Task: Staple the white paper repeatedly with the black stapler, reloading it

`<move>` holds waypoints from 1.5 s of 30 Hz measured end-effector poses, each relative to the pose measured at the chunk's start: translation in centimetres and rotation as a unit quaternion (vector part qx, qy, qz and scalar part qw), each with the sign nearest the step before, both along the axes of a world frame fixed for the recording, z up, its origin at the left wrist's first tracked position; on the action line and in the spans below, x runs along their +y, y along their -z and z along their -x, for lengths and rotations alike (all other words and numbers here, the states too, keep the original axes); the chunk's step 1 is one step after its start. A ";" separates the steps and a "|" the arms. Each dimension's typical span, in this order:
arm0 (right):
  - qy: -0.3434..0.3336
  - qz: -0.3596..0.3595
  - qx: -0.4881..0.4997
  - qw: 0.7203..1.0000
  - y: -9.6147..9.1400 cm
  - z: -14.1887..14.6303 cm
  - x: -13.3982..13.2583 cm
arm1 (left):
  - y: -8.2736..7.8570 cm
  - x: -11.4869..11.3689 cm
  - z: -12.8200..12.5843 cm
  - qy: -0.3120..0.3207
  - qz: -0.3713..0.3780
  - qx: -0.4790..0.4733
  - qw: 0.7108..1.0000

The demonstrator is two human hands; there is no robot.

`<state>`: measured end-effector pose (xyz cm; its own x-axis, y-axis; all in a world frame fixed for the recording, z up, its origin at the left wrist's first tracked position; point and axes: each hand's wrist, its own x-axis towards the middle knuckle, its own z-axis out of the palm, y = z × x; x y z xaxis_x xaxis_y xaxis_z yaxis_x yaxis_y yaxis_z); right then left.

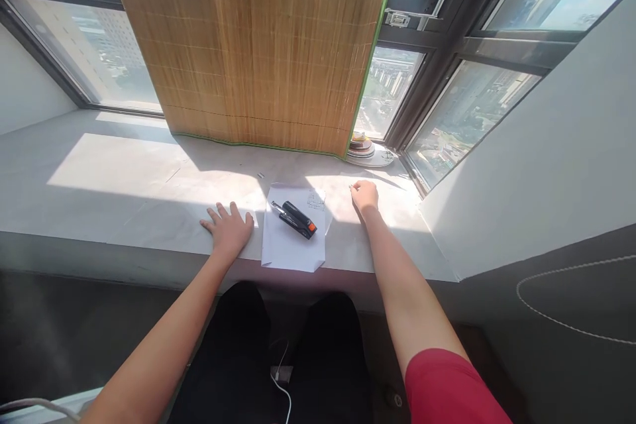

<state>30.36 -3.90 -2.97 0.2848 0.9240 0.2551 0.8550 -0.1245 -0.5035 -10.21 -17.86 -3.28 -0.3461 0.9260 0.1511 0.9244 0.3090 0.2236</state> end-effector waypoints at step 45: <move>-0.093 0.009 -0.009 0.996 0.2 5.1 -13.2 | -0.1 4.3 0.4 0.285 -0.125 -0.168 0.935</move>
<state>25.21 -17.14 -3.15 0.1034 0.9649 0.2414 0.8734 0.0280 -0.4862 -10.56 -13.52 -3.16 0.1256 0.9250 0.3587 0.7879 -0.3127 0.5305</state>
